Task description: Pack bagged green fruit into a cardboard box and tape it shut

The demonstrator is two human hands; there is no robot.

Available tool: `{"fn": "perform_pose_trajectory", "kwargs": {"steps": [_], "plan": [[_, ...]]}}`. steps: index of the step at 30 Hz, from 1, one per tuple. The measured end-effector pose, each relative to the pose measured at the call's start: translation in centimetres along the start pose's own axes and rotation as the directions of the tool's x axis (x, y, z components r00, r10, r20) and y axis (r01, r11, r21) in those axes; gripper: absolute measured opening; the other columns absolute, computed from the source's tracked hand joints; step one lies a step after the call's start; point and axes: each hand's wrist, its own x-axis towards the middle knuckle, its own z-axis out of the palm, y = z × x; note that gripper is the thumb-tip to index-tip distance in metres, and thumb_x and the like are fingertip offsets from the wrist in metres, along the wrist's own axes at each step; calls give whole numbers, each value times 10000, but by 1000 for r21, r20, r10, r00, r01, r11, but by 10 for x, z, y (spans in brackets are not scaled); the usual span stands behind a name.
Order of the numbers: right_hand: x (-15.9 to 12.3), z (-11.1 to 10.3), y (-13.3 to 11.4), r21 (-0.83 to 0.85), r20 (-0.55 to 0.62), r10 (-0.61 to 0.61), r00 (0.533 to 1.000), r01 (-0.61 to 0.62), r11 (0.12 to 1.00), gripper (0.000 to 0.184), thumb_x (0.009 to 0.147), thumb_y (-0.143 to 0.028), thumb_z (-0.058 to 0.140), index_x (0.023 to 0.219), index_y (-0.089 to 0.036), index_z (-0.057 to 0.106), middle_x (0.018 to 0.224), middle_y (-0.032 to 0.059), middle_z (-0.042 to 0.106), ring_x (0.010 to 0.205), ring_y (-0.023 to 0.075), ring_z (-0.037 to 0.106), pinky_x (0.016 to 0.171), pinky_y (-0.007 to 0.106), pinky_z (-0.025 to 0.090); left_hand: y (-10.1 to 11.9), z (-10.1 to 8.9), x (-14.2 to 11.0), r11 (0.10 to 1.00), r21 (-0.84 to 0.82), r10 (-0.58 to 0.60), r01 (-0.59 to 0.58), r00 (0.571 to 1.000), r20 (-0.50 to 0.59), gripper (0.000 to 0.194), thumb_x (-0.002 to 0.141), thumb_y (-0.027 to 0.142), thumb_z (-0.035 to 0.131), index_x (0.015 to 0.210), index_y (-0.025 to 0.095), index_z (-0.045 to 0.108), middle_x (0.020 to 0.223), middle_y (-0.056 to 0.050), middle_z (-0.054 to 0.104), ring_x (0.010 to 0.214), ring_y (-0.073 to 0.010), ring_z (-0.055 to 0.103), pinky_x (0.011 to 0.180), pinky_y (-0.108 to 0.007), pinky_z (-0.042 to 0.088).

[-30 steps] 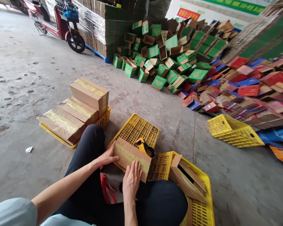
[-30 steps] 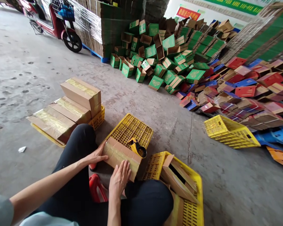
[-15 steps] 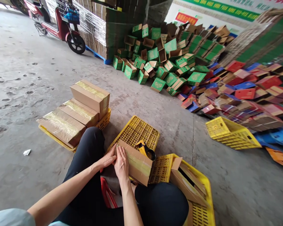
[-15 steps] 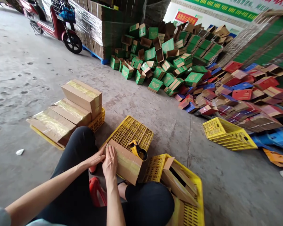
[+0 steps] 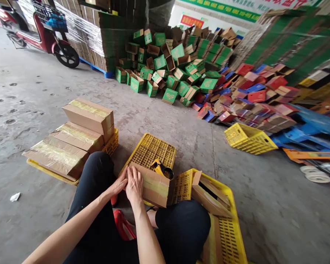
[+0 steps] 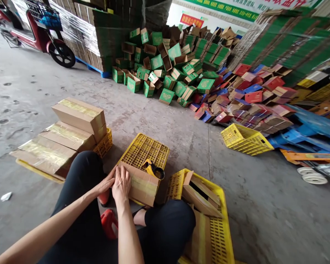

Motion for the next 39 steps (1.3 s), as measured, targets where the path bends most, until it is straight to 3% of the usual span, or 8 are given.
{"fn": "perform_pose_trajectory", "kwargs": {"steps": [6, 14, 18, 21, 24, 26, 31, 39], "plan": [[-33, 9, 17, -45, -36, 28, 999, -30, 999, 575, 1054, -216, 365, 1628, -173, 368, 1652, 112, 429, 1520, 280, 396, 1223, 499, 345, 11, -10, 0, 953, -263, -125, 149, 986, 106, 806, 948, 257, 412, 1692, 133, 127, 1716, -110, 274, 1596, -276, 240, 1308, -463, 233], [-93, -22, 91, -150, -96, 353, 930, -365, 919, 716, 1079, -566, 207, 1636, -138, 348, 1680, 156, 345, 1565, 351, 315, 1231, 619, 281, 15, -17, -5, 912, -391, -78, 127, 987, 138, 853, 970, 477, 428, 1690, 138, 120, 1732, -114, 241, 1623, -304, 93, 1328, -475, 90], [-102, -18, 120, 71, -223, 431, 874, -427, 902, 900, 1029, -699, 175, 1629, -44, 321, 1689, 211, 304, 1545, 353, 356, 1203, 513, 380, 17, -21, -4, 918, -374, -85, 135, 985, 147, 859, 967, 476, 452, 1683, 116, 142, 1732, -137, 227, 1621, -312, 103, 1326, -484, 105], [-102, -10, 130, 304, -225, 592, 774, -522, 797, 1096, 937, -833, 263, 1595, 41, 326, 1609, 299, 409, 1452, 365, 496, 1139, 427, 453, 16, -20, -3, 929, -340, -99, 144, 985, 144, 861, 978, 478, 459, 1686, 117, 126, 1722, -147, 252, 1616, -311, 136, 1322, -485, 140], [-101, -8, 136, 448, -91, 755, 649, -651, 613, 1126, 840, -889, 388, 1513, 10, 476, 1462, 294, 588, 1324, 383, 615, 1056, 402, 499, 14, -12, -3, 958, -264, -92, 114, 991, 94, 850, 1008, 494, 424, 1691, 122, 82, 1708, -165, 286, 1601, -311, 212, 1309, -479, 212], [-102, -10, 138, 483, -46, 781, 623, -671, 563, 1050, 831, -869, 418, 1465, -42, 549, 1436, 258, 625, 1309, 371, 627, 1033, 389, 504, 14, -3, -6, 987, -151, -49, 47, 999, -7, 820, 1033, 474, 383, 1691, 122, 43, 1708, -180, 277, 1588, -316, 257, 1292, -494, 264], [-105, -16, 137, 509, -45, 784, 619, -661, 551, 946, 885, -796, 379, 1441, -57, 579, 1444, 239, 626, 1311, 347, 631, 1024, 385, 505, 29, 15, -19, 930, 345, 218, -127, 946, -238, 754, 1072, 409, 357, 1680, 78, 59, 1718, -249, 167, 1594, -400, 181, 1237, -610, 311], [-100, -13, 131, 537, -61, 779, 624, -637, 553, 989, 908, -766, 255, 1483, 0, 502, 1488, 275, 572, 1343, 350, 609, 1051, 389, 493, 85, 43, -31, 770, 588, 369, -248, 925, -92, 744, 1017, 486, 503, 1594, 35, 368, 1684, -264, 280, 1589, -434, 185, 1238, -598, 290]]}}
